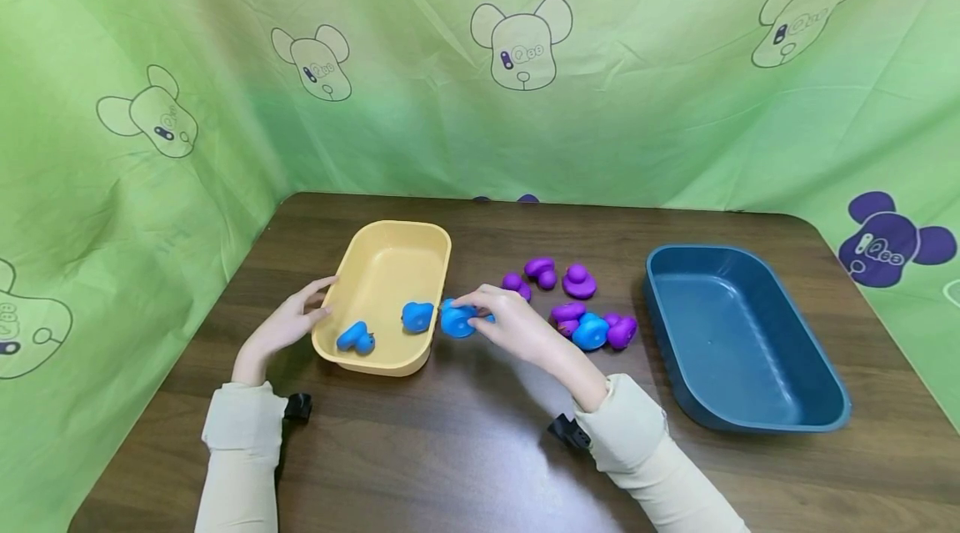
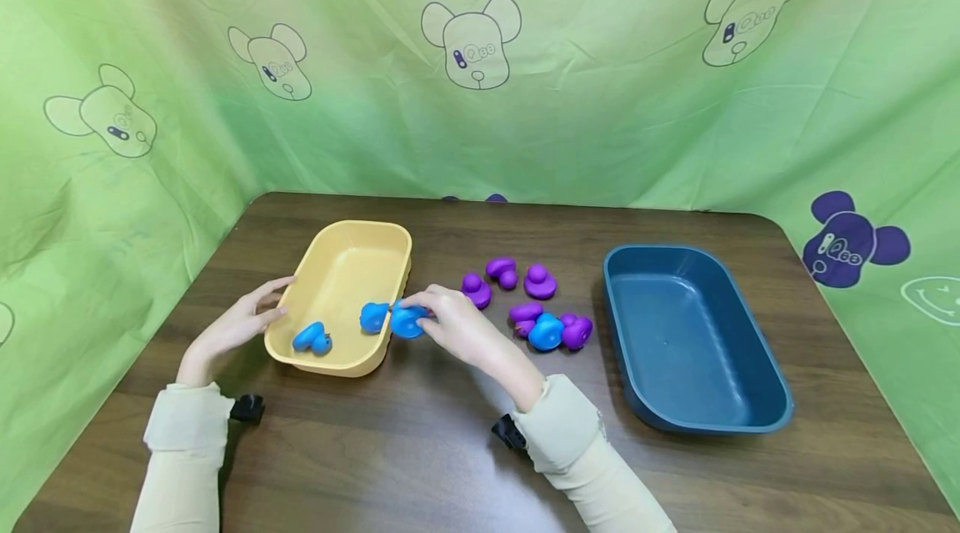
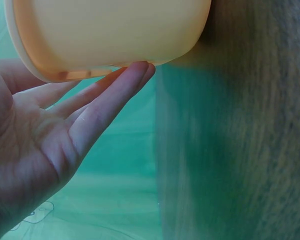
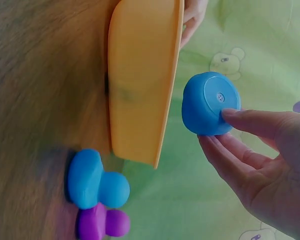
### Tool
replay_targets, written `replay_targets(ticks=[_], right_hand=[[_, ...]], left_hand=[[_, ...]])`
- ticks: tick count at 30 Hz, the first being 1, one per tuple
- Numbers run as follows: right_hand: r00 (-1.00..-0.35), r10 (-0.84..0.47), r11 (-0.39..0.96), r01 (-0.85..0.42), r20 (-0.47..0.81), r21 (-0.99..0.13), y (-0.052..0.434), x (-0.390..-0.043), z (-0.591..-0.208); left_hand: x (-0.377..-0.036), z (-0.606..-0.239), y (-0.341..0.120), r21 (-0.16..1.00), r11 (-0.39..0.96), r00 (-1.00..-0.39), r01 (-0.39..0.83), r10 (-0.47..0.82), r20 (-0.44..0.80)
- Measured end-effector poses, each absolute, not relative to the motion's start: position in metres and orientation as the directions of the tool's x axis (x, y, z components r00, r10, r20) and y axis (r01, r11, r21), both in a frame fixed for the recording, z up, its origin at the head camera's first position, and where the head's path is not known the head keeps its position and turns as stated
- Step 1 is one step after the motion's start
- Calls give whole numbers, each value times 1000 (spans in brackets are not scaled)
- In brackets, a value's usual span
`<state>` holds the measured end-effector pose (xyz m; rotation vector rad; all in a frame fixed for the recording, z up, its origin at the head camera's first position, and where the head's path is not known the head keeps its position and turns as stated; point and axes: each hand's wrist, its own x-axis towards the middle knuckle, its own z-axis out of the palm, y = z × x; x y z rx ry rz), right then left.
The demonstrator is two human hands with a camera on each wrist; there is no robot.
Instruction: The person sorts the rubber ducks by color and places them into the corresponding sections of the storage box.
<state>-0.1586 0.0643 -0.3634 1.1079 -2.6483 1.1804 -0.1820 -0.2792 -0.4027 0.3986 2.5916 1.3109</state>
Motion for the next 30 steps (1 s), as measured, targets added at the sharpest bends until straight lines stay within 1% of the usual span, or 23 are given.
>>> replay_targets(ticks=[13, 22, 30], right_hand=[[-716, -609, 446, -666, 343, -598, 45, -155, -365], [-710, -608, 451, -678, 356, -581, 33, -151, -367], [-686, -626, 423, -698, 371, -578, 22, -149, -369]], left_hand=[[-181, -404, -280, 817, 558, -941, 143, 332, -62], [-182, -405, -279, 818, 558, -941, 141, 332, -64], [-183, -406, -280, 814, 564, -942, 139, 329, -67]])
